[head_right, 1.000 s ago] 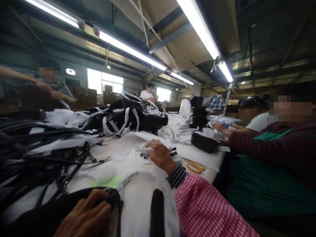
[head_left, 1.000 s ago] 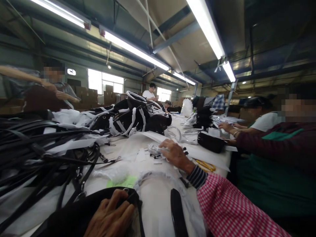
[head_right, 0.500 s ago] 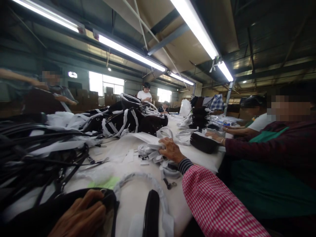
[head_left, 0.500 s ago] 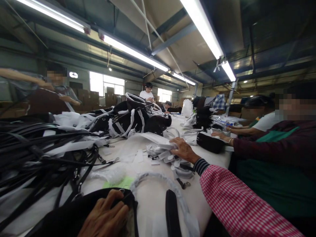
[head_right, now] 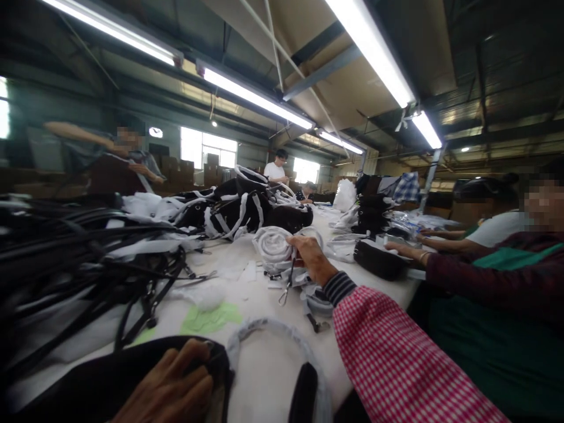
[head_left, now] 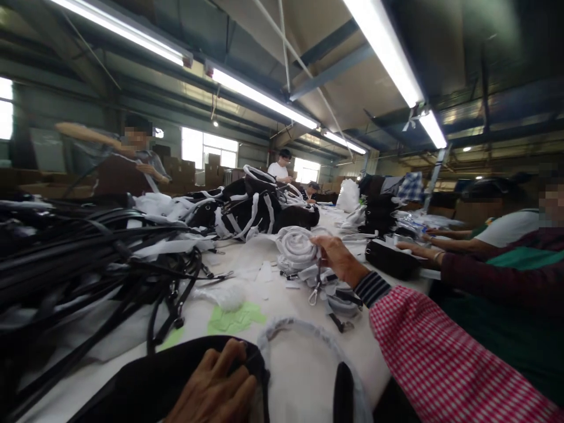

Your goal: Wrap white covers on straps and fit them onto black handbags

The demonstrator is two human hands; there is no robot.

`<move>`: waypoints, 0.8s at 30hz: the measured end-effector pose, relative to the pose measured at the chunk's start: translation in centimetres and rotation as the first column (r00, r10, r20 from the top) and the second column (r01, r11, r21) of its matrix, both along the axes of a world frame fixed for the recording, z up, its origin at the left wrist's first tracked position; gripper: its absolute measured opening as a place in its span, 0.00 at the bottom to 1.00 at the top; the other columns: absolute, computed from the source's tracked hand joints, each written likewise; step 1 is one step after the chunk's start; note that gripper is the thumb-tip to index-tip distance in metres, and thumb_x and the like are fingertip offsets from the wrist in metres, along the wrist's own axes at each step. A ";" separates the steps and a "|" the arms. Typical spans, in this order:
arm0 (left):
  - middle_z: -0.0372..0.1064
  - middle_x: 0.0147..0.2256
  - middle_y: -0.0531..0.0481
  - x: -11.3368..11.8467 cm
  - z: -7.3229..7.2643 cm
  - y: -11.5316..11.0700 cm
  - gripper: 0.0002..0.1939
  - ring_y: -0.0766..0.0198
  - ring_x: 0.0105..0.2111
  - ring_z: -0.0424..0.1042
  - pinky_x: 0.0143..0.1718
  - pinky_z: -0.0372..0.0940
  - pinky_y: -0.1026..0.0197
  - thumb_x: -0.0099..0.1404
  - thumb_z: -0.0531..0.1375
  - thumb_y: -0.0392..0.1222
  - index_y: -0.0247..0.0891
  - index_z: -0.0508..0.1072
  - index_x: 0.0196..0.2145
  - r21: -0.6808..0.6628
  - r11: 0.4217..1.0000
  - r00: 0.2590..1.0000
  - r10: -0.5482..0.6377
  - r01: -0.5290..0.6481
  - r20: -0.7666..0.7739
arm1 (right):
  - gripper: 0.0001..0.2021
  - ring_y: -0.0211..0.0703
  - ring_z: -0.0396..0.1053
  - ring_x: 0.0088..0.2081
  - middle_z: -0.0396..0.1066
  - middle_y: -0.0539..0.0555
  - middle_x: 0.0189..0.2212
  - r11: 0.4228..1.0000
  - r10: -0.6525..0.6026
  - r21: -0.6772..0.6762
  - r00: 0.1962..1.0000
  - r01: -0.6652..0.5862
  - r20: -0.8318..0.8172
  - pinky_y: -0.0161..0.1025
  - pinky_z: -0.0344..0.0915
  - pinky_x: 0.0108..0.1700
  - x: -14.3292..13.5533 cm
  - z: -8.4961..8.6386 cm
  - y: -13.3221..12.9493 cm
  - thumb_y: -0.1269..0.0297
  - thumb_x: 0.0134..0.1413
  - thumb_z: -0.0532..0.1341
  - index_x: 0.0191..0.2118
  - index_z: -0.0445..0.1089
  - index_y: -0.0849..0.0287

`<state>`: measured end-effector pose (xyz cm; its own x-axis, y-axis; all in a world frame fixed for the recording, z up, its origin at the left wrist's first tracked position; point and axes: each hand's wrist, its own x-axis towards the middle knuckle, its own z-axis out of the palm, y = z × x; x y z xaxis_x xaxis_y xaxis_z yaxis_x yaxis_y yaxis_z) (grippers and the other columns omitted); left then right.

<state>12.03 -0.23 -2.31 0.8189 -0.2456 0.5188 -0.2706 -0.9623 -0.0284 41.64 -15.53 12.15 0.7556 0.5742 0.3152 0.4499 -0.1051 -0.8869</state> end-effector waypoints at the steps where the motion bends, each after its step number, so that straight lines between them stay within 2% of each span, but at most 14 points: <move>1: 0.74 0.36 0.58 -0.1 0.3 -0.2 0.12 0.58 0.46 0.66 0.40 0.52 0.55 0.64 0.58 0.25 0.44 0.66 0.35 -0.022 1.000 1.000 -0.007 0.007 0.001 | 0.16 0.41 0.70 0.26 0.72 0.53 0.26 0.999 0.025 -0.033 0.999 -0.027 -0.045 0.36 0.69 0.28 -1.2 -1.5 0.6 0.49 0.56 0.56 0.33 0.66 0.58; 5: 0.69 0.31 0.55 0.2 0.4 -0.5 0.12 0.56 0.44 0.65 0.36 0.49 0.53 0.65 0.62 0.29 0.41 0.63 0.32 -0.047 0.999 0.997 -0.023 0.026 0.074 | 0.15 0.44 0.72 0.26 0.72 0.55 0.25 0.977 0.071 -0.193 0.991 -0.092 -0.113 0.38 0.69 0.27 -4.5 -7.9 1.8 0.54 0.62 0.51 0.32 0.67 0.58; 7: 0.69 0.32 0.55 0.5 0.0 -0.4 0.12 0.56 0.45 0.66 0.36 0.49 0.53 0.65 0.64 0.32 0.41 0.62 0.32 -0.016 0.999 0.996 -0.029 0.030 0.087 | 0.12 0.46 0.72 0.28 0.70 0.54 0.24 0.960 0.056 -0.272 0.997 -0.069 -0.057 0.41 0.70 0.31 -4.7 -10.1 1.4 0.57 0.61 0.53 0.32 0.67 0.58; 8: 0.69 0.32 0.55 0.5 -0.3 -0.4 0.12 0.56 0.45 0.66 0.37 0.50 0.52 0.66 0.64 0.33 0.41 0.62 0.32 0.005 1.000 0.996 -0.021 0.021 0.089 | 0.09 0.47 0.72 0.30 0.70 0.54 0.24 0.952 0.045 -0.302 0.999 -0.049 -0.018 0.43 0.70 0.35 -4.4 -10.6 1.2 0.59 0.60 0.56 0.33 0.67 0.58; 9: 0.69 0.31 0.55 0.6 -0.6 -0.4 0.12 0.56 0.46 0.66 0.37 0.50 0.52 0.68 0.63 0.33 0.41 0.62 0.32 0.026 1.000 0.996 -0.015 0.012 0.091 | 0.06 0.49 0.72 0.33 0.70 0.54 0.25 0.945 0.041 -0.328 0.998 -0.022 0.049 0.44 0.70 0.39 -4.0 -10.8 1.0 0.61 0.57 0.59 0.34 0.68 0.58; 11: 0.68 0.30 0.55 0.6 -1.0 -0.4 0.12 0.56 0.46 0.66 0.37 0.50 0.52 0.70 0.61 0.32 0.41 0.62 0.32 0.048 0.999 0.995 0.009 -0.014 0.104 | 0.06 0.51 0.72 0.41 0.73 0.56 0.32 0.928 0.056 -0.368 0.956 0.057 0.289 0.47 0.66 0.49 -3.3 -10.2 1.2 0.65 0.55 0.62 0.39 0.70 0.58; 13: 0.66 0.29 0.55 0.6 -1.2 -0.5 0.12 0.56 0.46 0.66 0.38 0.51 0.52 0.70 0.61 0.33 0.41 0.62 0.32 0.053 0.998 0.990 0.032 -0.040 0.136 | 0.07 0.51 0.70 0.47 0.74 0.58 0.40 0.913 0.128 -0.388 0.818 0.124 0.561 0.47 0.62 0.54 -3.3 -8.9 2.5 0.66 0.58 0.61 0.43 0.72 0.58; 15: 0.65 0.28 0.55 0.7 -1.4 -0.6 0.13 0.57 0.45 0.66 0.37 0.51 0.52 0.70 0.63 0.33 0.40 0.62 0.31 0.048 0.997 0.985 0.045 -0.053 0.166 | 0.08 0.49 0.70 0.48 0.74 0.57 0.44 0.900 0.243 -0.422 0.671 0.115 0.701 0.44 0.62 0.54 -4.2 -7.7 4.8 0.67 0.61 0.59 0.44 0.73 0.58; 17: 0.65 0.28 0.55 0.9 -1.5 -0.6 0.14 0.58 0.44 0.65 0.35 0.49 0.52 0.69 0.64 0.35 0.40 0.61 0.31 0.037 0.998 0.980 0.034 -0.042 0.195 | 0.09 0.46 0.71 0.46 0.75 0.55 0.44 0.858 0.366 -0.510 0.626 0.059 0.688 0.41 0.62 0.51 -5.7 -7.1 7.6 0.68 0.61 0.61 0.46 0.74 0.57; 19: 0.64 0.28 0.55 1.0 -1.5 -0.5 0.14 0.58 0.42 0.65 0.34 0.48 0.52 0.69 0.64 0.36 0.40 0.61 0.31 0.024 0.999 0.976 0.018 -0.024 0.218 | 0.10 0.47 0.72 0.47 0.76 0.55 0.44 0.798 0.444 -0.599 0.615 0.058 0.652 0.40 0.62 0.49 -7.1 -7.3 10.1 0.67 0.59 0.64 0.47 0.74 0.56; 21: 0.65 0.28 0.56 1.1 -1.5 -0.4 0.14 0.58 0.42 0.64 0.33 0.47 0.52 0.70 0.64 0.38 0.40 0.61 0.31 0.016 1.000 0.975 0.003 -0.006 0.224 | 0.07 0.49 0.73 0.47 0.78 0.56 0.42 0.753 0.472 -0.652 0.619 0.088 0.628 0.40 0.62 0.47 -7.9 -8.0 11.9 0.67 0.58 0.66 0.43 0.76 0.57; 23: 0.66 0.28 0.56 1.0 -1.3 -0.5 0.14 0.59 0.42 0.64 0.34 0.47 0.52 0.71 0.64 0.38 0.40 0.62 0.32 0.014 1.000 0.980 0.010 -0.013 0.201 | 0.03 0.50 0.75 0.44 0.79 0.57 0.38 0.734 0.475 -0.671 0.625 0.106 0.619 0.40 0.62 0.44 -8.2 -8.6 12.7 0.66 0.59 0.66 0.36 0.77 0.58; 24: 0.66 0.29 0.57 0.9 -1.2 -0.5 0.14 0.59 0.43 0.64 0.34 0.47 0.52 0.71 0.64 0.38 0.40 0.62 0.32 0.011 1.000 0.983 0.016 -0.019 0.185 | 0.04 0.50 0.75 0.43 0.80 0.58 0.37 0.727 0.477 -0.677 0.625 0.116 0.618 0.40 0.62 0.43 -8.2 -8.8 12.7 0.65 0.60 0.65 0.34 0.77 0.58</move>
<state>12.90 -0.73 -3.49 0.7131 -0.2395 0.6588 -0.2425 -0.9661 -0.0888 33.43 -2.79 3.33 0.2953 0.9334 0.2040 0.9537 -0.3008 -0.0043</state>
